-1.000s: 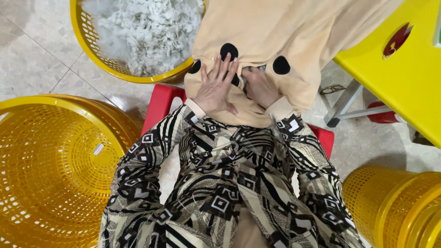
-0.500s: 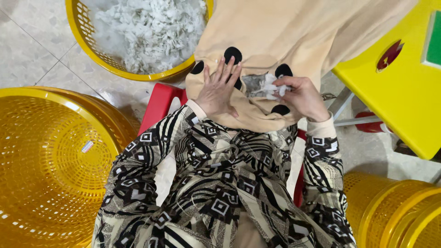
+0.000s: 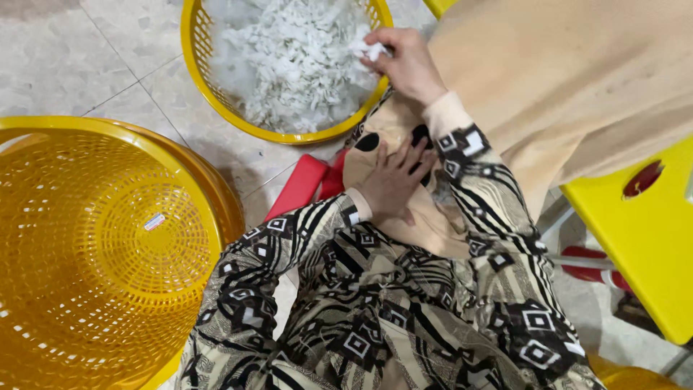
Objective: The person repeatedly scoops white fluffy material from a yellow basket and stuffs it into a beige cushion with black circular patches. The hands compress and arrange the material inside the cushion opening throughout the clip.
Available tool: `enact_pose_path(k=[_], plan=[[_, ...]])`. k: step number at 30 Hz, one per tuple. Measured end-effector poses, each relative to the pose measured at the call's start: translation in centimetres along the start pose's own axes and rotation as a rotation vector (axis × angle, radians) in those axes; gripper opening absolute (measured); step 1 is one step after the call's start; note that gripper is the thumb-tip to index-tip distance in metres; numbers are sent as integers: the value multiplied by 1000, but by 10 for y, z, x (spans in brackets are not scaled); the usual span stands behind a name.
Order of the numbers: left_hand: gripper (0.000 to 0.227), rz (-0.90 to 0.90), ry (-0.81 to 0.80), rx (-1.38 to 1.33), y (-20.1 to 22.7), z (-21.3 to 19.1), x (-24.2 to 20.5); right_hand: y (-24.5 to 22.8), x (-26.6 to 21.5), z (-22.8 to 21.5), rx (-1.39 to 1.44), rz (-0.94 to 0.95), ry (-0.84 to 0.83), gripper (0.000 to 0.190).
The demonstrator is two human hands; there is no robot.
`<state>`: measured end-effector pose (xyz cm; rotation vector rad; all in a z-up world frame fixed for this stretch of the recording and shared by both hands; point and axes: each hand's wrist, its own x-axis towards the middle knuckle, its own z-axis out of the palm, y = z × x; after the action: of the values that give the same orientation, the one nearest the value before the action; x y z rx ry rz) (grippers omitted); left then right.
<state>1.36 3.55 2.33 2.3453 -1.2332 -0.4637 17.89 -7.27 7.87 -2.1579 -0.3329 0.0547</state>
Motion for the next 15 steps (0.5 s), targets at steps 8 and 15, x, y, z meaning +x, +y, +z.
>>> enact_pose_path(k=[8,15], plan=[[152,-1,-38,-40,-5,-15,-2,-9,55,-1,-256,-99,-56,38],[130,20,-83,-281,-12,-4,14,-46,-125,-70,-270,-4,-55,28]])
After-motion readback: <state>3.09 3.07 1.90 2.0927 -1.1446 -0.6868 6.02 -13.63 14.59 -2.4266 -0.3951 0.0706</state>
